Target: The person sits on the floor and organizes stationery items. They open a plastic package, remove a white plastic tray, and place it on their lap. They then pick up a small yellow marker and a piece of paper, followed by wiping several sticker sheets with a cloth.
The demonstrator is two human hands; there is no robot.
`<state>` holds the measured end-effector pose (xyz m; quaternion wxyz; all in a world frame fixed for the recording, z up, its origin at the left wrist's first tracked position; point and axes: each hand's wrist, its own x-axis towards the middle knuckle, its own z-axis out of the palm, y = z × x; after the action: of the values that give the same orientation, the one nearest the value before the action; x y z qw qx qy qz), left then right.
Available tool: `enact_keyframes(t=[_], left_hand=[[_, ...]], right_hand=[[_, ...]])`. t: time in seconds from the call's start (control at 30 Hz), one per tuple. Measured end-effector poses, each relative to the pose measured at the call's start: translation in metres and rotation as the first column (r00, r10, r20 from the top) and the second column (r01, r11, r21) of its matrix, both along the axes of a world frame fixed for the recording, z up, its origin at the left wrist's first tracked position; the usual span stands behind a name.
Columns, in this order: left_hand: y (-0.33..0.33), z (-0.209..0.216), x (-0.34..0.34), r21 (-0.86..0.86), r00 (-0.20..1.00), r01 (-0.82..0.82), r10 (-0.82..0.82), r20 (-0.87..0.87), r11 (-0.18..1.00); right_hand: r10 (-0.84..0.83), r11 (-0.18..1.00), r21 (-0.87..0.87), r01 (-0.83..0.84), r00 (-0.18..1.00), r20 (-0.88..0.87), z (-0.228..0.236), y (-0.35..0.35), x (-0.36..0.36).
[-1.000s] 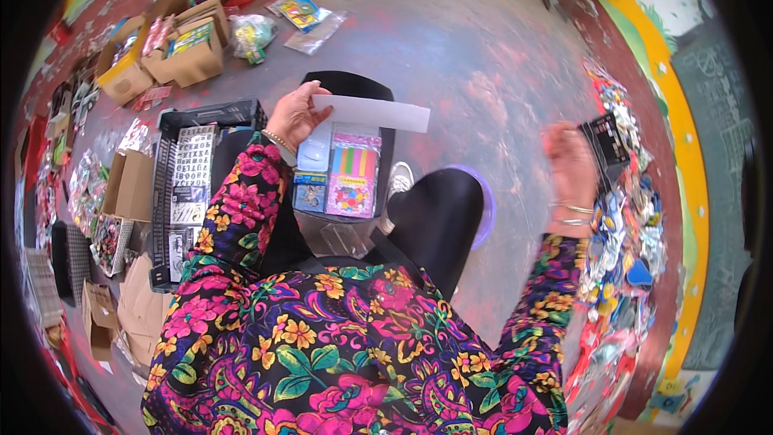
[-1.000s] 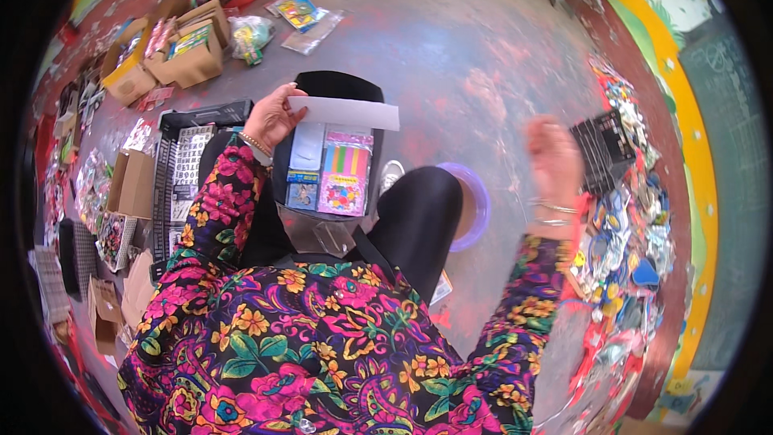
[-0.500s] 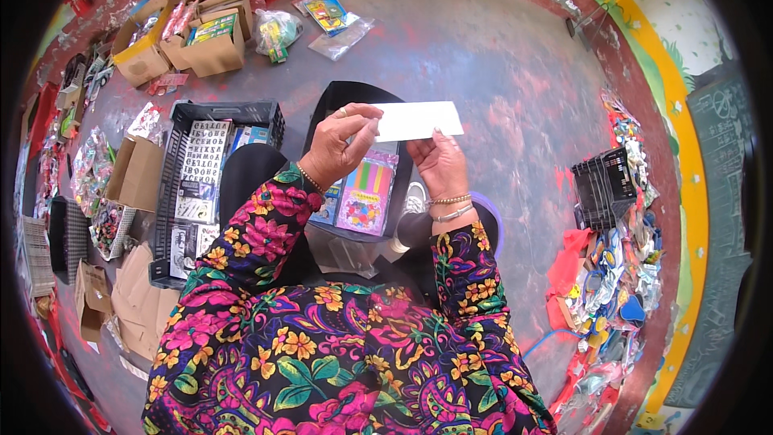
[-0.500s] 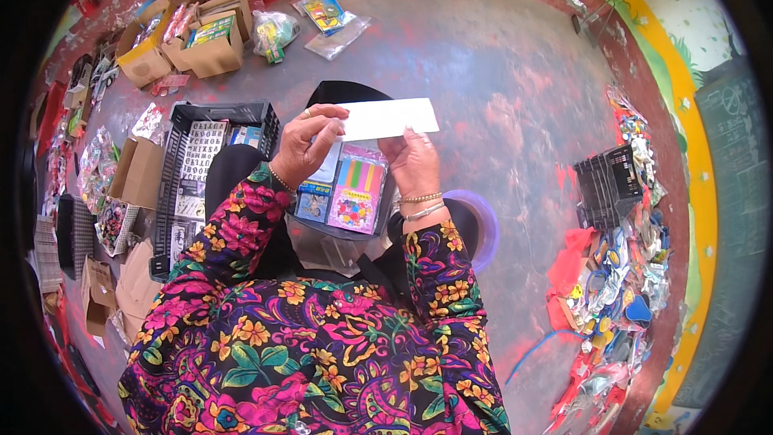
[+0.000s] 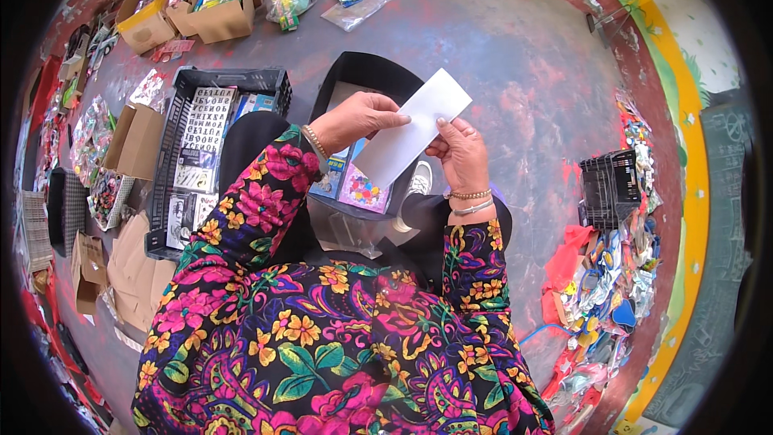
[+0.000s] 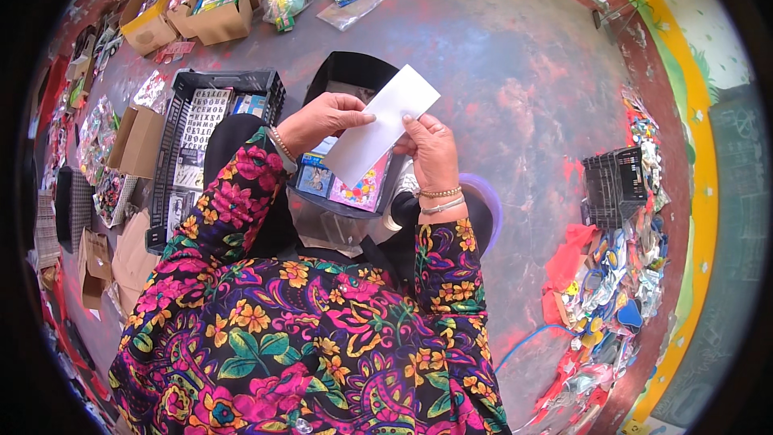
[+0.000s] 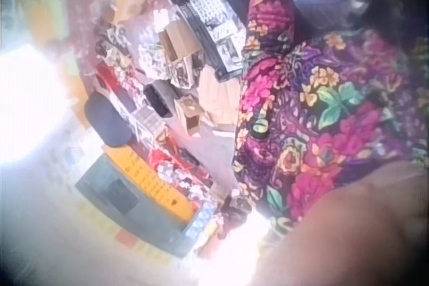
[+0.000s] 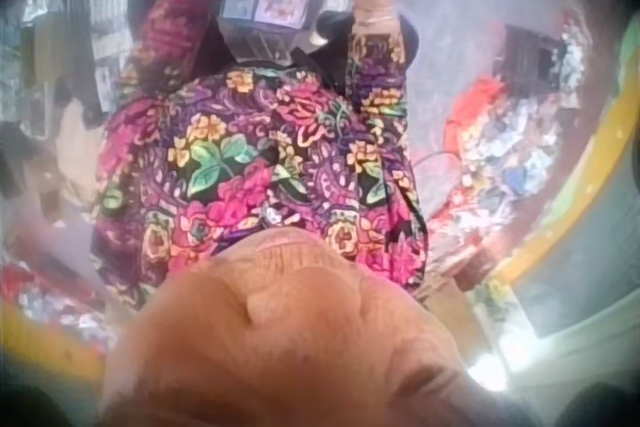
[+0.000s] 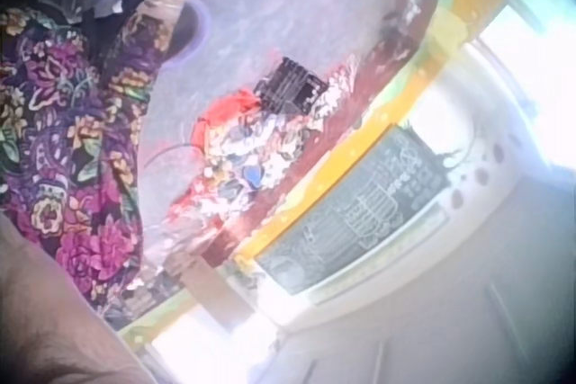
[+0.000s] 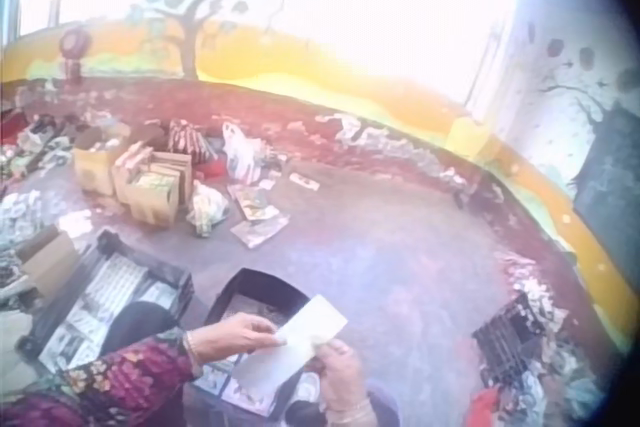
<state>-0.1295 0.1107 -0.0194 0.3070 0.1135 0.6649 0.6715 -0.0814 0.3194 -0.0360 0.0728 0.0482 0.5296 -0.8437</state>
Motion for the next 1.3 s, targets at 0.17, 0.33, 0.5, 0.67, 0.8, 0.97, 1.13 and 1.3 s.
enact_keyframes(t=[0.17, 0.33, 0.5, 0.67, 0.8, 0.97, 1.13, 1.3], left_hand=[[-0.001, -0.009, 0.001, 0.068, 0.996, -0.011, 0.005, 0.086, 0.998], [0.003, 0.000, 0.008, 0.160, 0.972, -0.047, 0.008, 0.234, 0.986], [0.003, -0.002, 0.011, 0.226, 0.961, -0.013, -0.050, 0.271, 0.974], [0.002, 0.001, 0.011, 0.213, 0.940, -0.053, -0.023, 0.342, 0.976], [-0.001, -0.003, 0.009, 0.273, 0.924, -0.098, -0.014, 0.383, 0.957], [-0.002, -0.002, 0.010, 0.313, 0.928, -0.117, -0.009, 0.374, 0.943], [-0.006, 0.001, 0.007, 0.382, 0.920, -0.132, -0.030, 0.390, 0.915], [0.000, 0.007, 0.003, 0.307, 0.808, -0.291, 0.061, 0.586, 0.906]], right_hand=[[0.003, 1.000, 0.001, -0.003, 1.000, -0.022, -0.001, -0.005, 0.003], [0.013, 0.999, 0.034, -0.010, 0.996, -0.090, -0.003, -0.006, 0.001], [-0.103, 0.989, 0.091, 0.116, 0.985, -0.139, -0.001, -0.008, 0.003], [-0.085, 0.971, 0.194, 0.141, 0.959, -0.272, -0.011, -0.007, 0.005], [-0.021, 0.927, 0.332, 0.172, 0.910, -0.413, -0.010, -0.010, 0.008], [0.170, 0.805, 0.540, 0.244, 0.777, -0.606, 0.001, -0.017, 0.010], [0.216, 0.720, 0.605, 0.339, 0.720, -0.660, -0.005, -0.015, 0.008], [0.263, 0.534, 0.680, 0.502, 0.666, -0.698, -0.001, -0.020, 0.011]])
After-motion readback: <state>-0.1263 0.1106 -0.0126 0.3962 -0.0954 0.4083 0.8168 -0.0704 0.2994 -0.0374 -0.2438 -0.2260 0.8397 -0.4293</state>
